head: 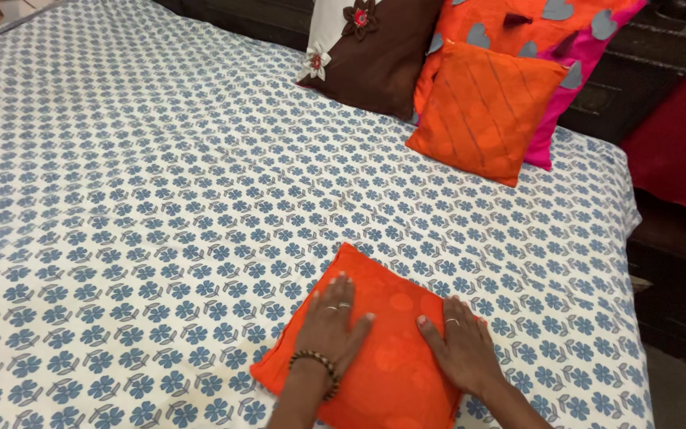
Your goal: The person arranges decorative pillows on a bed. They smooth and position an orange pillow, then place a brown pillow with a white ribbon bow, adjusting the bow and smoothing the surface before setting it down.
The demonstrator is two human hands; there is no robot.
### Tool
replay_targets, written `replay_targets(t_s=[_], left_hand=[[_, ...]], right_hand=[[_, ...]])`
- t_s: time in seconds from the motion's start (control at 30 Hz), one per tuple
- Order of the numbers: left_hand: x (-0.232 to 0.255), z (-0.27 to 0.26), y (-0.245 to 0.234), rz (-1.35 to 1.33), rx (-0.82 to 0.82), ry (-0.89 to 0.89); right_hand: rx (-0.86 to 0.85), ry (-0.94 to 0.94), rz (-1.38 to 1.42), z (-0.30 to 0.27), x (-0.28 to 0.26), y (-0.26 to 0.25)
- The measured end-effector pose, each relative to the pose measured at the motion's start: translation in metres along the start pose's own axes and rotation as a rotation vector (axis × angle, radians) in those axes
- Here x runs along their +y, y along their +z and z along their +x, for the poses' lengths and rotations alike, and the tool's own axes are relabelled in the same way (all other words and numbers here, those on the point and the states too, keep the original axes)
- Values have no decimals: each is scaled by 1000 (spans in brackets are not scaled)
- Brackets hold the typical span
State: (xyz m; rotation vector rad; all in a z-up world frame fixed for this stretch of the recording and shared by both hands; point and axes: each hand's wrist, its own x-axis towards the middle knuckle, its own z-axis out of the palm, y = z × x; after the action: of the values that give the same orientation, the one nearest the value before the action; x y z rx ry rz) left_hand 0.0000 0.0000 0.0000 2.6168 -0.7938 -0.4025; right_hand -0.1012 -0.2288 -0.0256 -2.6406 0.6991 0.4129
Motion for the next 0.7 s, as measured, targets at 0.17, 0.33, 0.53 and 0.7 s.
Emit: replay_targets(t_s=[0.17,0.33,0.53,0.7], left_hand=[[-19,-17,8,-88,97,-79],[-40,-25,11,-200,118,-182],[-52,-27,25,-242,250,-171],[-52,-38,29,-284,379,-166]], right_hand=[[9,-6,-6,0,0,2],[36,-12,-13,-8,-11,-8],[2,-424,-10,-30,-69,-47],[-115,-839,-140,-6,-114,-45]])
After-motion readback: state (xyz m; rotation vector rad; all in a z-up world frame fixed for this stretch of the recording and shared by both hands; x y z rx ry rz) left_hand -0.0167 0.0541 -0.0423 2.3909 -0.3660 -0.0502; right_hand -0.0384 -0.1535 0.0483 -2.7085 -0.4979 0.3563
